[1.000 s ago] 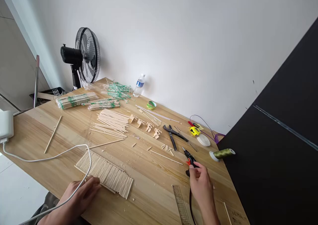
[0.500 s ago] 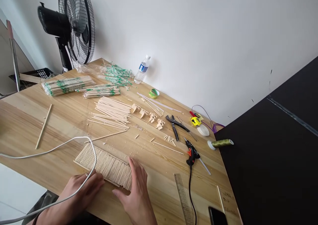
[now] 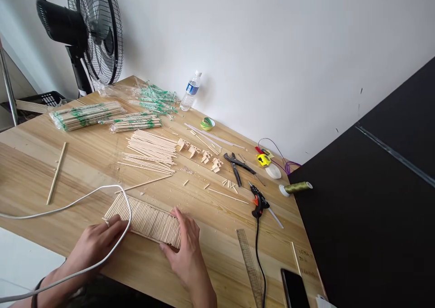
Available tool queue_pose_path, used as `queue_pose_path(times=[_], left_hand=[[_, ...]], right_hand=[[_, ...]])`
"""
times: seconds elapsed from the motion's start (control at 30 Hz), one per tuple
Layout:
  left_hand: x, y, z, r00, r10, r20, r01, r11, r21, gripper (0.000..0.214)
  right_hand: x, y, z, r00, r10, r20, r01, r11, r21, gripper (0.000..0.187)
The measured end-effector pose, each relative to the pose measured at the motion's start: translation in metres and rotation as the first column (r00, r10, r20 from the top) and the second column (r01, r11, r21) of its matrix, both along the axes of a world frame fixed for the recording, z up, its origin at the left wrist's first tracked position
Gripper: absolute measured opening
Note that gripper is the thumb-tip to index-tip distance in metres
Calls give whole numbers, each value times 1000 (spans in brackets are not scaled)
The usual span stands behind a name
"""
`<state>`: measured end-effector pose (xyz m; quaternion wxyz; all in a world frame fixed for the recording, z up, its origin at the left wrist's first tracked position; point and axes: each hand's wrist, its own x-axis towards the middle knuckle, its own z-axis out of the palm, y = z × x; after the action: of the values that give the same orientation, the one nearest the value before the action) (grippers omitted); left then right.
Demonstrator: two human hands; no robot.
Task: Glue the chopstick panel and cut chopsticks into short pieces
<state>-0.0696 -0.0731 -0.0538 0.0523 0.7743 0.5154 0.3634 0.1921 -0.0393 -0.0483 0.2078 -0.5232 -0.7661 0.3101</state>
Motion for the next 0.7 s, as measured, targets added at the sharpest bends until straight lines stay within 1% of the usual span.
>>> queue_pose_path(times=[0.07, 0.1, 0.17, 0.2, 0.27, 0.3, 0.37, 0.43, 0.53, 0.57, 0.63, 0.7], left_hand=[[-9, 2, 6, 997, 47, 53, -48, 999, 16, 17], [-11, 0, 7, 996, 39, 82, -38, 999, -6, 17], [-9, -8, 9, 991, -26, 134, 41, 993, -111, 18], [-4, -15, 9, 984, -66, 165, 97, 979, -181, 19], [8, -27, 10, 963, -85, 255, 156, 948, -277, 22], [15, -32, 10, 949, -102, 299, 201, 924, -325, 23], [28, -37, 13, 916, -102, 388, 266, 878, -398, 28], [37, -36, 18, 884, -84, 460, 328, 813, -482, 32], [44, -27, 25, 849, -29, 528, 404, 679, -613, 36], [45, -24, 27, 837, -19, 546, 431, 638, -638, 38], [46, -19, 30, 802, -11, 598, 493, 579, -650, 38], [45, -16, 30, 752, 0, 660, 560, 528, -638, 33]], right_hand=[[0, -1, 0, 1000, -10, -4, 10, 1000, 1, 95], [-1, -2, 1, 1000, -11, 0, 11, 1000, 6, 95], [-2, -6, 7, 1000, -11, 17, 10, 999, 37, 90], [-4, -8, 11, 1000, -10, 21, 8, 998, 66, 85], [-8, -15, 22, 1000, -4, -3, 5, 990, 140, 69], [-10, -18, 27, 1000, 8, -30, -3, 986, 168, 59], [-14, -26, 37, 995, 49, -89, -31, 983, 183, 42], [-17, -33, 44, 987, 78, -140, -52, 982, 180, 31], [-16, -41, 48, 978, 58, -200, -24, 985, 172, 25], [-15, -44, 47, 975, 45, -216, -9, 987, 163, 25], [-13, -47, 44, 969, 30, -244, 4, 990, 141, 25], [-12, -50, 39, 959, 37, -281, 0, 992, 129, 25]])
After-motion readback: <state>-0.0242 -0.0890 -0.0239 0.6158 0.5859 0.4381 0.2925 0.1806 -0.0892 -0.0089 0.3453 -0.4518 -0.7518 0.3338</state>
